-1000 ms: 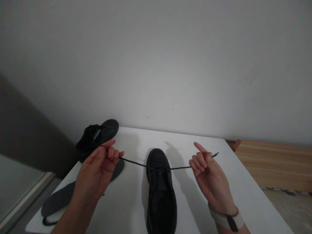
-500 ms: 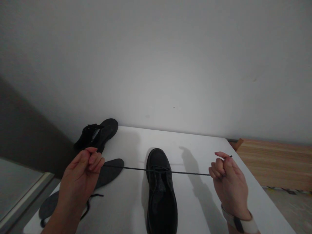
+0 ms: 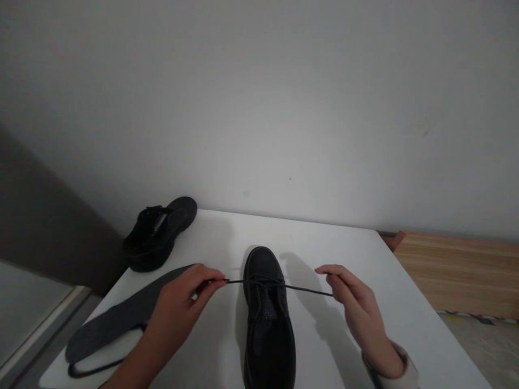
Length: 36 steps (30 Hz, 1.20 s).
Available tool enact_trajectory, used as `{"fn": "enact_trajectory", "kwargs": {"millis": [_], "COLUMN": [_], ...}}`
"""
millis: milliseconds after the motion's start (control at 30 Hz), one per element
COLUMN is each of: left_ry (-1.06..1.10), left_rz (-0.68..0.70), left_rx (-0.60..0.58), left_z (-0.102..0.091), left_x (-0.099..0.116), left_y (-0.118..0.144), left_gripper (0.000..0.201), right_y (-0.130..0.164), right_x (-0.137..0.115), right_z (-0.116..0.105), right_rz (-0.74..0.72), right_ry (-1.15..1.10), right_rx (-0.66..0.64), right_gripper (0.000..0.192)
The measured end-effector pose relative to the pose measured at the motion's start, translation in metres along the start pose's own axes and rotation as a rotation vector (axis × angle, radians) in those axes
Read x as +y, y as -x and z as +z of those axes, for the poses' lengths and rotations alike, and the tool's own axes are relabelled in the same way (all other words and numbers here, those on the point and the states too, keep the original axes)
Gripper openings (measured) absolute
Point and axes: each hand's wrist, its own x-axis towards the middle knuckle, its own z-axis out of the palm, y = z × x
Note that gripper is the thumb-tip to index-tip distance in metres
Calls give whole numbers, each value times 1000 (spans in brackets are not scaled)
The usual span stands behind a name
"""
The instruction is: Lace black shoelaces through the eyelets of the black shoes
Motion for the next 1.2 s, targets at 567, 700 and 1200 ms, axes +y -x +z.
{"fn": "enact_trajectory", "kwargs": {"millis": [567,700,1200], "left_ry": [-155,-187,-93], "left_rz": [293,292,220], "left_rx": [-164,-172,-149], "left_z": [41,41,39], "left_x": [9,11,14], "left_y": [6,5,7], "left_gripper": [29,25,18], "right_y": [12,14,18], "right_x": [-10,-9,-7], "right_z": [27,34,51], "right_rz": [-61,-137,-304], "right_ry": [124,202,218], "right_rx": [-291,-275,-241], "right_gripper": [18,19,15]}}
